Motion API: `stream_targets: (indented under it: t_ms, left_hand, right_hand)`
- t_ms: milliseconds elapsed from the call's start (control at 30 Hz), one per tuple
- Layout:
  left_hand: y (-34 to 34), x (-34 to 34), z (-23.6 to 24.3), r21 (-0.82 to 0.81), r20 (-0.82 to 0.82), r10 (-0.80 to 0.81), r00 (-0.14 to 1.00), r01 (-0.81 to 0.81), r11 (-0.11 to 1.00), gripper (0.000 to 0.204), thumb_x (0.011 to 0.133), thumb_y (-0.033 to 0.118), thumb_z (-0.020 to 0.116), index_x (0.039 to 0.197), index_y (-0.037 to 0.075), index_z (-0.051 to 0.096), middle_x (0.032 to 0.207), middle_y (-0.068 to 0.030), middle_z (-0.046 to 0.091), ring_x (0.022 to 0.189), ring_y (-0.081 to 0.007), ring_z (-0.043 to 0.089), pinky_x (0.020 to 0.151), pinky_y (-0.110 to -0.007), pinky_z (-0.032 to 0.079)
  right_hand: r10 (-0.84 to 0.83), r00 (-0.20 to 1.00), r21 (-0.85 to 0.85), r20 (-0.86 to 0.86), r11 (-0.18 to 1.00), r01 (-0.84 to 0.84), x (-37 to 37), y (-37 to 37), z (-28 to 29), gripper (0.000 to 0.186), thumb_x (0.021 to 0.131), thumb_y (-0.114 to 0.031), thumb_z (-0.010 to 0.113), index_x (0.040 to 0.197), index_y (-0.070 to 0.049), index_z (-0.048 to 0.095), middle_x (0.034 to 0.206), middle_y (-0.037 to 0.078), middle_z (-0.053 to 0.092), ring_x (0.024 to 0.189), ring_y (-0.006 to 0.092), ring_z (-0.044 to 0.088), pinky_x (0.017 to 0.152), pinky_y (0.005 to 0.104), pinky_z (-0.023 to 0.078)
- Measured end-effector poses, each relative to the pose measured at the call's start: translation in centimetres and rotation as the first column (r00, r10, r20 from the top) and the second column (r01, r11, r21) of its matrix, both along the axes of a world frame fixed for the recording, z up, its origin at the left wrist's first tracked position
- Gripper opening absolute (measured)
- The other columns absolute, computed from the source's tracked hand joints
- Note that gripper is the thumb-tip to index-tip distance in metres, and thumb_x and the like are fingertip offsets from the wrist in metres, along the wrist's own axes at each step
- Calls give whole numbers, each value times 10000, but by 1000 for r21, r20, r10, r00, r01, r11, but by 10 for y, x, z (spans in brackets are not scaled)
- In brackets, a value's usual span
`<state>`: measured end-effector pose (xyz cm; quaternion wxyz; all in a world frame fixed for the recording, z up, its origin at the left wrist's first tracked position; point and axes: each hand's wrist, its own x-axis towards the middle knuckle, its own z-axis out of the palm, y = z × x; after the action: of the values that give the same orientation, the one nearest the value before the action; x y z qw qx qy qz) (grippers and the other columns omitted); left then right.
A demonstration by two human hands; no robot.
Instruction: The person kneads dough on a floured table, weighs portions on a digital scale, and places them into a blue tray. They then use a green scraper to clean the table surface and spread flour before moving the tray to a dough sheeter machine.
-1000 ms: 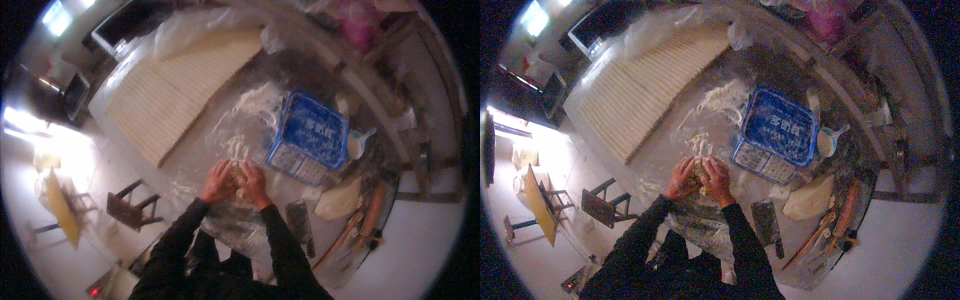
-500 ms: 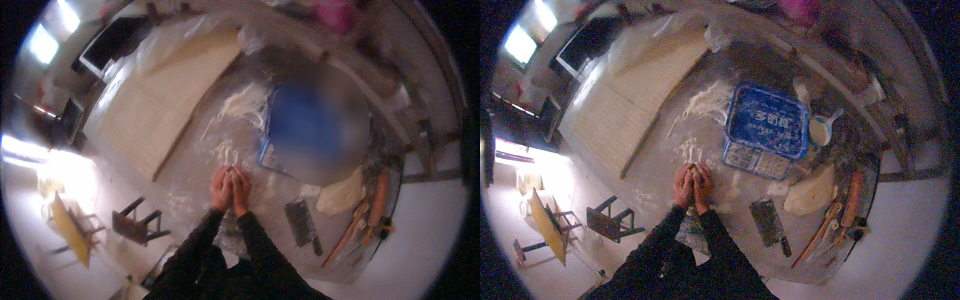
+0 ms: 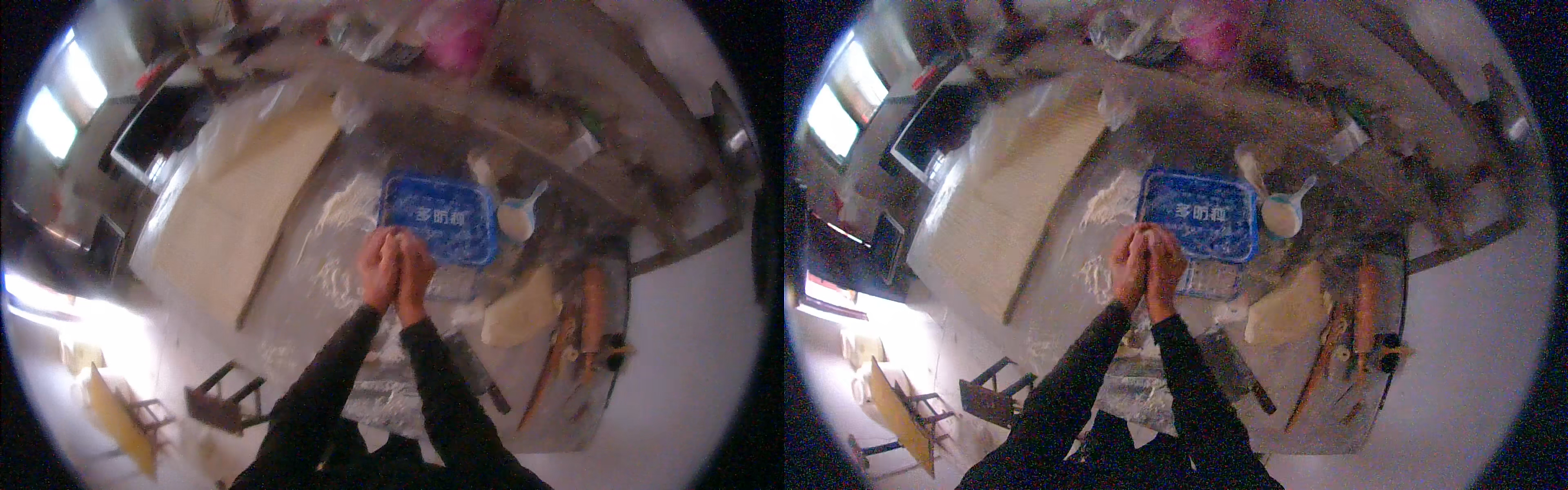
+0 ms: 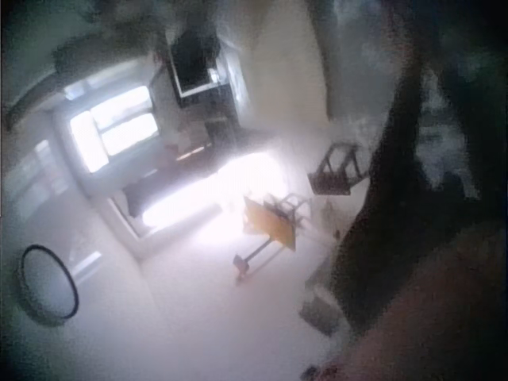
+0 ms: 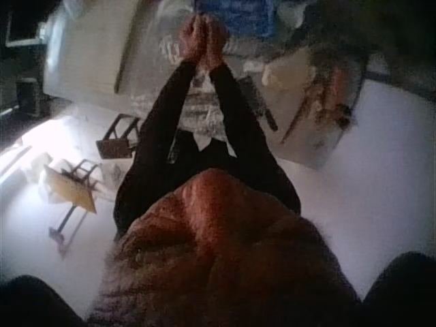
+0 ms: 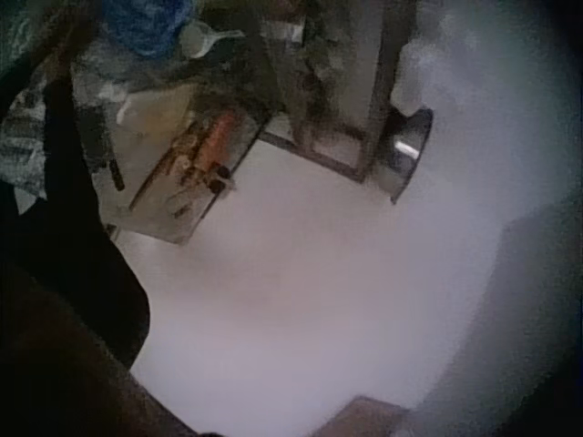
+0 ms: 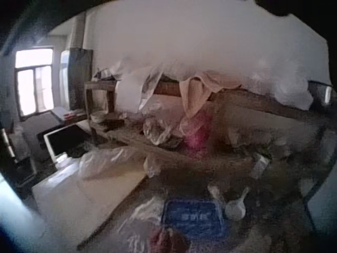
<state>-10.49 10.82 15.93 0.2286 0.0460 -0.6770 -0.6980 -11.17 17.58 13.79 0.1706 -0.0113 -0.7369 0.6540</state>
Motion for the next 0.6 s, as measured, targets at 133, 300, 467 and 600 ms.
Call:
stream_targets:
  t_ms: [133, 300, 467, 600]
  left_hand:
    - [34, -77, 2, 27, -131, 31, 991, -28, 999, 261, 921, 211, 471, 992, 0, 606, 967, -78, 616, 905, -148, 554, 804, -271, 439]
    - [55, -118, -30, -33, 55, -75, 996, 77, 996, 340, 902, 267, 496, 1066, -20, 575, 992, -118, 634, 873, -171, 585, 775, -283, 456]
    - [29, -100, -28, -359, 253, -167, 953, 252, 898, 305, 843, 239, 537, 1040, 9, 574, 984, -166, 625, 873, -330, 591, 743, -375, 464]
    - [-14, -94, -61, -560, -16, 6, 1000, -14, 828, 267, 816, 227, 559, 999, 34, 589, 990, -201, 595, 890, -395, 561, 739, -444, 449]
  right_hand:
    - [-72, 992, -10, -104, 997, 72, -74, 28, 26, 270, 856, -258, 564, 924, -8, 639, 957, 106, 634, 897, 238, 596, 811, 315, 454]
    - [-50, 984, 143, -170, 987, 75, -126, 69, -16, 265, 855, -238, 561, 935, 1, 643, 989, 128, 632, 904, 256, 606, 820, 336, 462]
    - [57, 993, 341, -102, 940, -19, -122, 98, -39, 258, 844, -208, 552, 971, 0, 638, 1061, 157, 614, 966, 290, 594, 852, 369, 456]
    - [-94, 953, 628, -287, 733, 261, -110, 139, -40, 282, 819, -209, 550, 1009, -14, 625, 1061, 160, 609, 1014, 317, 563, 882, 399, 439]
